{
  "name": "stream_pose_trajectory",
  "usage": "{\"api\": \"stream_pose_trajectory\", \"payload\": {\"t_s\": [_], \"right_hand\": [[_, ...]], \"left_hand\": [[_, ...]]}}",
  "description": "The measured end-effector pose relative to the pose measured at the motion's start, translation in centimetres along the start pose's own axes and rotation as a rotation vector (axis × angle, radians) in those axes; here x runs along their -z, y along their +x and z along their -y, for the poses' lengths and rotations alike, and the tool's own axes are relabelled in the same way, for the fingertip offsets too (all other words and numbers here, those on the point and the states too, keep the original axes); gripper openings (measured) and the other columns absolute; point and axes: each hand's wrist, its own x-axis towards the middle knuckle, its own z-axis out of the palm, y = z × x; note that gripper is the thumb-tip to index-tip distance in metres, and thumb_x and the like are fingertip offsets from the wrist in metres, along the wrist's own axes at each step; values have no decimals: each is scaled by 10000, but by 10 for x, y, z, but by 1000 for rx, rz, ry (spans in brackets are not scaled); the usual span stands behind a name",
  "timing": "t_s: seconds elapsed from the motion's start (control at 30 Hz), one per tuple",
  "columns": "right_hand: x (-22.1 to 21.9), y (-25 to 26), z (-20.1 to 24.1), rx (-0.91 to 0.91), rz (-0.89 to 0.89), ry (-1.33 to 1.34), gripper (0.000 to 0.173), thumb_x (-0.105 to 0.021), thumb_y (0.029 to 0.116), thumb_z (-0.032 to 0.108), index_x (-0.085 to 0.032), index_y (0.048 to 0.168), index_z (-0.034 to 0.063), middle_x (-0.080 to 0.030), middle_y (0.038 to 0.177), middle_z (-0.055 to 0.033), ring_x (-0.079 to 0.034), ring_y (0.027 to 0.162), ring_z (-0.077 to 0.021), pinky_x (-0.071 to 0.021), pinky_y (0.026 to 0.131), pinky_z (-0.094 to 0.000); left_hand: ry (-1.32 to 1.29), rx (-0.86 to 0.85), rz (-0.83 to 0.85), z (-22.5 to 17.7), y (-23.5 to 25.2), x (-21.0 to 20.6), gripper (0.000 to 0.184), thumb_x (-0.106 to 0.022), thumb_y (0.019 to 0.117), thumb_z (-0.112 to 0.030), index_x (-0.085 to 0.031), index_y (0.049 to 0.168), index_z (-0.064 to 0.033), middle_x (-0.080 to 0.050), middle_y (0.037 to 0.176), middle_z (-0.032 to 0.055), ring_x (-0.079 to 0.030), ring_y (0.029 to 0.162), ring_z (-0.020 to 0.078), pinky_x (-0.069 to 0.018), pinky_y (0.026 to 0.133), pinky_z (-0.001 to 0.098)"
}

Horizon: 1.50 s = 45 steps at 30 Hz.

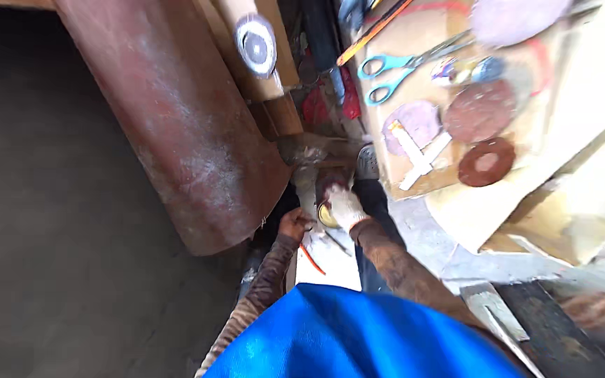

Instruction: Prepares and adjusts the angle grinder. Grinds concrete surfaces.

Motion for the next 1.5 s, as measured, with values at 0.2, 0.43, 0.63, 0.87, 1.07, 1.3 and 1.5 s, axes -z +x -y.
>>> {"api": "stream_pose_trajectory", "payload": {"t_s": [0.2,0.43,0.63,0.87,1.07,1.3,1.5], "right_hand": [[28,-96,0,-43,-8,162,695,-761,809,397,-559,1437,182,-699,1217,-158,-689,1066,-384,-546,885,-645],[66,-176,5,-54,21,312,361,-571,1001,353,-702,1217,96,-718,1159,-170,-671,1140,-341,-515,984,-572],[60,-210,-40,-75,-92,488,394,-591,992,391,-697,1263,126,-730,1170,-126,-681,1142,-291,-523,1008,-530],[43,-243,-132,-81,-424,1107,344,-691,967,233,-691,1265,60,-739,1146,-104,-717,1045,-187,-580,977,-411],[30,-260,-174,-204,-566,1447,380,-652,981,271,-661,1295,58,-739,1096,-116,-735,928,-201,-625,840,-431],[36,-269,-166,-152,-678,1197,400,-632,986,296,-674,1299,50,-737,1157,-122,-726,996,-211,-592,907,-455],[117,-283,-88,168,-672,1322,962,-817,850,354,-299,1599,45,-516,1526,-159,-563,1350,-225,-514,1088,-394]], "left_hand": [[-157,-154,-140,-111,-43,30,458,-424,1055,-322,-705,947,23,-618,661,65,-599,572,181,-565,624,398],[117,-619,-278,-300,-61,39,232,-585,979,-206,-721,1030,-26,-735,863,68,-712,801,160,-596,808,395],[575,-652,-459,-434,-94,24,472,-654,1001,-296,-552,1426,-119,-595,1420,139,-632,1220,314,-532,1008,537],[995,-299,-602,-530,55,25,967,-831,728,-551,-450,1495,-103,-587,1410,199,-583,1277,406,-486,988,655],[788,-416,-570,-519,81,51,792,-896,631,-462,-626,1274,-86,-697,1163,195,-660,1115,377,-506,953,646],[236,-738,-350,-497,44,94,507,-867,629,-223,-717,1072,-28,-746,957,113,-727,877,205,-606,821,450],[92,-863,-206,-430,-86,128,643,-885,604,-373,-704,1135,-59,-761,1001,81,-735,903,181,-625,813,417]]}}
